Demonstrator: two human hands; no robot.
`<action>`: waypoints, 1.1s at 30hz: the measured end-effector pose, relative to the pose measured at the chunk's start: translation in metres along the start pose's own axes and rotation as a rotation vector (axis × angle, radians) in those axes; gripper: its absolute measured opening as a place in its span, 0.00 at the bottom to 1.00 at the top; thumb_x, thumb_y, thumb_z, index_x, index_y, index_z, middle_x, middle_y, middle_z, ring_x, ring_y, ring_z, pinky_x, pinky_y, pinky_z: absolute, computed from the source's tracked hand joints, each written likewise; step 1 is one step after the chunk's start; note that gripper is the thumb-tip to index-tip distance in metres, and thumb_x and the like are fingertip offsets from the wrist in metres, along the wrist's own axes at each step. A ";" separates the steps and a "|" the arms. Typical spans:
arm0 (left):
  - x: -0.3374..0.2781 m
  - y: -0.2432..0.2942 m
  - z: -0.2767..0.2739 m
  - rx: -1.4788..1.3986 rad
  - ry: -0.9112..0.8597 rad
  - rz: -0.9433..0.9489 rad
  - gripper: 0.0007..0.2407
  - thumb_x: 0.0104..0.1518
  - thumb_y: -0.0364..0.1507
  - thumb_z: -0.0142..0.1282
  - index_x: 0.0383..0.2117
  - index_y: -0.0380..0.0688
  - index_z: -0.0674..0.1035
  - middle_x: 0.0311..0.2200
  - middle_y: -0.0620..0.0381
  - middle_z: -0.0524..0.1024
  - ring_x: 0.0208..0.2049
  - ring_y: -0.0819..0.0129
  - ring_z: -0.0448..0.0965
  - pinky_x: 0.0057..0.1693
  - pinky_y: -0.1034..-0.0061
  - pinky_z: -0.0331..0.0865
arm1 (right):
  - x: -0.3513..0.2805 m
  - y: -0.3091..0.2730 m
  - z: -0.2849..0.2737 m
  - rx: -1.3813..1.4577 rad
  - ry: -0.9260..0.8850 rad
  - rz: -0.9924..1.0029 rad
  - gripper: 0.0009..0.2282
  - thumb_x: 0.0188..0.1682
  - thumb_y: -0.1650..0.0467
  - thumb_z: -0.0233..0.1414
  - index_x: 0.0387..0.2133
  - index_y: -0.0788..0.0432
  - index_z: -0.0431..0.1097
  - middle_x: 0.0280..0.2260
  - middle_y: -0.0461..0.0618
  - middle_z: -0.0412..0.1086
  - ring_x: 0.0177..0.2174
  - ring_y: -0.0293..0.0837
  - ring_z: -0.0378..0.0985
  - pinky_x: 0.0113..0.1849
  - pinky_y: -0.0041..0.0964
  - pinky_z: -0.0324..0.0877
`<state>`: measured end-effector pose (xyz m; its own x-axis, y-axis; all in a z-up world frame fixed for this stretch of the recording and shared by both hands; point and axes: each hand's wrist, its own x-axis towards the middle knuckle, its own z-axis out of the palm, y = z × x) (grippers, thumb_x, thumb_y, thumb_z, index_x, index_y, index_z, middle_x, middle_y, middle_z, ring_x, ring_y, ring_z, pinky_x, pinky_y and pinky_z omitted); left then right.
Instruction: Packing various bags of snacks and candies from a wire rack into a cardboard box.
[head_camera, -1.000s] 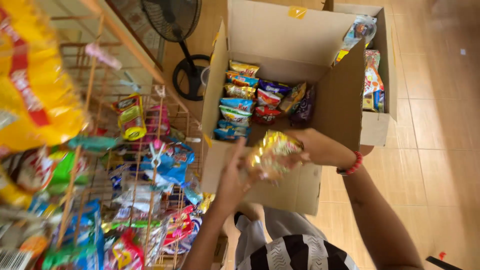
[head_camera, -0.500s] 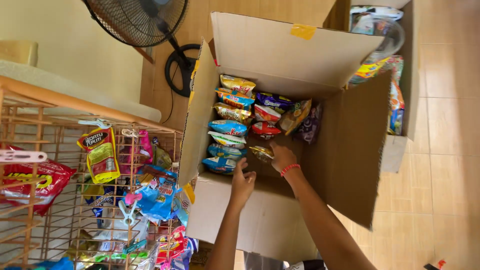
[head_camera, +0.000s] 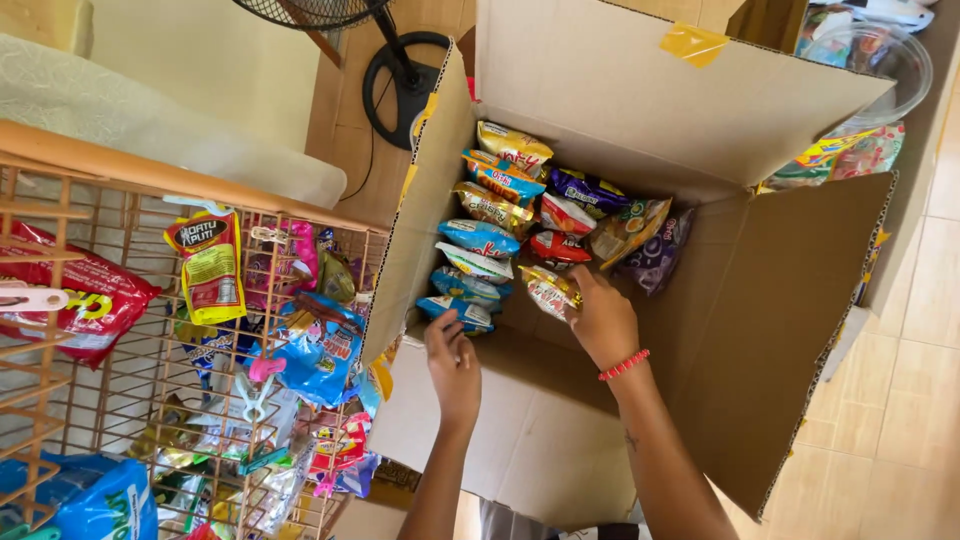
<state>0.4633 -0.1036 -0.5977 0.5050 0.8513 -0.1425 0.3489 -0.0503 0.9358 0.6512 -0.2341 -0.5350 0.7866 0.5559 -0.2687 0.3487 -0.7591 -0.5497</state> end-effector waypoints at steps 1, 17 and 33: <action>-0.002 -0.004 0.005 0.003 -0.003 -0.005 0.19 0.57 0.13 0.42 0.56 0.35 0.69 0.54 0.45 0.71 0.51 0.57 0.78 0.56 0.69 0.72 | 0.006 0.014 0.016 0.001 -0.005 0.005 0.21 0.38 0.74 0.63 0.46 0.55 0.67 0.39 0.58 0.74 0.38 0.63 0.77 0.38 0.56 0.72; 0.076 -0.298 0.204 -0.694 -0.051 -1.146 0.24 0.58 0.35 0.52 0.63 0.45 0.67 0.64 0.46 0.63 0.58 0.42 0.66 0.64 0.50 0.60 | 0.078 0.197 0.293 0.399 0.472 0.187 0.21 0.32 0.83 0.58 0.40 0.58 0.65 0.41 0.62 0.65 0.41 0.63 0.72 0.43 0.50 0.70; 0.080 -0.267 0.209 -0.960 0.022 -1.092 0.17 0.56 0.28 0.51 0.53 0.40 0.68 0.58 0.44 0.70 0.61 0.45 0.69 0.65 0.52 0.64 | 0.132 0.226 0.324 2.079 0.075 0.926 0.18 0.54 0.66 0.47 0.56 0.62 0.60 0.56 0.62 0.65 0.53 0.60 0.69 0.56 0.62 0.62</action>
<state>0.5759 -0.1312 -0.9261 0.3235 0.2441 -0.9142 -0.1127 0.9692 0.2189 0.6692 -0.2229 -0.9510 0.3967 0.3298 -0.8566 -0.7951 0.5898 -0.1412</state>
